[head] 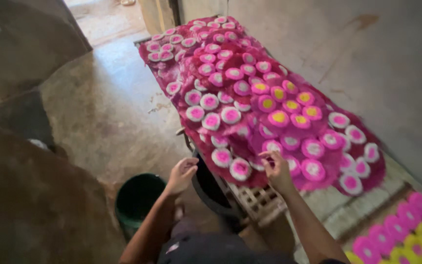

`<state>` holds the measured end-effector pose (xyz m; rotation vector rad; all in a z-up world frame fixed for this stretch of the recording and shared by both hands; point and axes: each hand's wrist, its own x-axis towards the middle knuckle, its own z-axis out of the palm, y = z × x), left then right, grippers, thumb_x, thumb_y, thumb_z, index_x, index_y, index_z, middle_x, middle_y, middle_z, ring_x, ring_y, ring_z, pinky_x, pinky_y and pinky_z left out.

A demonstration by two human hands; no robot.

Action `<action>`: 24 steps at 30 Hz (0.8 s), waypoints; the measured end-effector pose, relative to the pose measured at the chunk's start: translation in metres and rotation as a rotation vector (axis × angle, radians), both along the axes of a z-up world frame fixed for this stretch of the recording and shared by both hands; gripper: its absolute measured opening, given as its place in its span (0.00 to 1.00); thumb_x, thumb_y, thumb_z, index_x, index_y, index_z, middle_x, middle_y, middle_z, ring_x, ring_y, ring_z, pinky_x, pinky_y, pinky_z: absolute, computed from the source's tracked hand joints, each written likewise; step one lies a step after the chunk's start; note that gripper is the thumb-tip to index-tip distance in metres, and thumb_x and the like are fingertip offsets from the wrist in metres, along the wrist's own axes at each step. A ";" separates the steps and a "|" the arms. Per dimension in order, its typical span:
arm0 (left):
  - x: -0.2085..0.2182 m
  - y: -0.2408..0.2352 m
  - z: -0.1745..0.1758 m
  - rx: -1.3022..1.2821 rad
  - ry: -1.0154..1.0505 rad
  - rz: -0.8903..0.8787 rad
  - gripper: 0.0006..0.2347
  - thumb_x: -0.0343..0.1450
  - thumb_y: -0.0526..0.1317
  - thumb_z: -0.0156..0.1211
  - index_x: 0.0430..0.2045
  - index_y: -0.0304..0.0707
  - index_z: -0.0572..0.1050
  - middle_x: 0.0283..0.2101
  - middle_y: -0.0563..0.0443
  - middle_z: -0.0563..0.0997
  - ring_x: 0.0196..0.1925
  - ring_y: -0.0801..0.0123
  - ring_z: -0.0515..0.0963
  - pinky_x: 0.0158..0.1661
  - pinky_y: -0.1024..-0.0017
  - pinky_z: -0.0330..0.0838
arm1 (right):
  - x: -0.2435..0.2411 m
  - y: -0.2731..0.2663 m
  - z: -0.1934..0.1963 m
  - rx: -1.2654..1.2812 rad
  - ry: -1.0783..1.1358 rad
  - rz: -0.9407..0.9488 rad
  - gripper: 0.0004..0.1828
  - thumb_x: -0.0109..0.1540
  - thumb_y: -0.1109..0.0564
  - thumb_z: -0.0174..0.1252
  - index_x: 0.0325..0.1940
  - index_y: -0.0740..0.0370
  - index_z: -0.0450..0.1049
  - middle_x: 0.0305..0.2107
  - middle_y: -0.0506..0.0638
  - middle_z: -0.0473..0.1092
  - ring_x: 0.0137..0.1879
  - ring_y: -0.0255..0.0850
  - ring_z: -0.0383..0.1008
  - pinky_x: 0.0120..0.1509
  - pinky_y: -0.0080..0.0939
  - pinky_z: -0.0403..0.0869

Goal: The person arranges pink and yellow circular decorative items onto a wooden lattice tray. They pick up the circles from a nearby pile and place them in neat rows on the tray, occasionally adjusting their positions.

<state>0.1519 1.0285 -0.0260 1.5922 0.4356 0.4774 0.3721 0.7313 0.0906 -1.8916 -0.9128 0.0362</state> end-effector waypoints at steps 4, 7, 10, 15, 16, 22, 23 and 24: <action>0.082 0.132 -0.035 -0.159 0.037 0.021 0.11 0.74 0.35 0.58 0.49 0.32 0.76 0.40 0.49 0.83 0.40 0.71 0.80 0.37 0.73 0.70 | 0.061 0.117 -0.016 -0.078 0.068 0.012 0.10 0.62 0.60 0.57 0.46 0.63 0.77 0.38 0.55 0.75 0.41 0.44 0.78 0.46 0.41 0.76; 0.162 0.222 -0.046 -0.173 -0.114 -0.068 0.10 0.74 0.33 0.59 0.49 0.31 0.75 0.41 0.51 0.81 0.42 0.72 0.78 0.43 0.74 0.74 | 0.116 0.207 -0.032 -0.046 -0.114 -0.070 0.09 0.63 0.60 0.58 0.46 0.64 0.76 0.38 0.56 0.74 0.41 0.46 0.78 0.45 0.43 0.76; 0.242 0.292 -0.036 0.108 0.053 -0.069 0.11 0.72 0.34 0.61 0.48 0.32 0.77 0.40 0.48 0.82 0.43 0.69 0.79 0.43 0.72 0.75 | 0.171 0.289 -0.039 -0.196 -0.063 -0.279 0.14 0.59 0.55 0.64 0.47 0.61 0.75 0.42 0.57 0.73 0.44 0.49 0.77 0.46 0.46 0.77; 0.320 0.351 -0.029 0.345 0.310 -0.038 0.15 0.69 0.40 0.66 0.49 0.39 0.77 0.46 0.45 0.82 0.49 0.63 0.81 0.49 0.66 0.75 | 0.192 0.363 -0.056 -0.560 -0.193 -0.471 0.22 0.54 0.46 0.70 0.45 0.60 0.74 0.44 0.57 0.71 0.52 0.55 0.71 0.50 0.55 0.74; 0.337 0.358 -0.030 0.338 0.255 -0.050 0.16 0.68 0.39 0.66 0.49 0.37 0.77 0.48 0.43 0.81 0.50 0.61 0.81 0.49 0.65 0.76 | 0.194 0.368 -0.058 -0.625 -0.268 -0.474 0.21 0.54 0.47 0.68 0.45 0.60 0.73 0.44 0.56 0.71 0.52 0.55 0.72 0.50 0.55 0.75; 0.393 0.371 -0.057 0.351 0.319 -0.037 0.18 0.66 0.40 0.68 0.48 0.31 0.75 0.45 0.37 0.81 0.47 0.53 0.81 0.48 0.61 0.75 | 0.208 0.367 -0.075 -0.825 -0.499 -0.426 0.12 0.59 0.52 0.61 0.42 0.58 0.72 0.43 0.52 0.71 0.53 0.52 0.74 0.52 0.55 0.75; 0.398 0.370 -0.060 0.370 0.302 -0.023 0.18 0.66 0.40 0.69 0.46 0.28 0.75 0.44 0.36 0.81 0.47 0.52 0.81 0.49 0.60 0.75 | 0.208 0.367 -0.078 -0.798 -0.511 -0.421 0.12 0.60 0.50 0.61 0.41 0.58 0.72 0.41 0.53 0.71 0.52 0.52 0.74 0.52 0.56 0.75; 0.398 0.369 -0.064 0.351 0.314 -0.004 0.19 0.66 0.40 0.68 0.48 0.29 0.74 0.44 0.36 0.80 0.47 0.51 0.80 0.49 0.60 0.75 | 0.206 0.368 -0.079 -0.772 -0.523 -0.416 0.13 0.62 0.48 0.60 0.41 0.58 0.72 0.40 0.53 0.71 0.51 0.53 0.74 0.53 0.57 0.75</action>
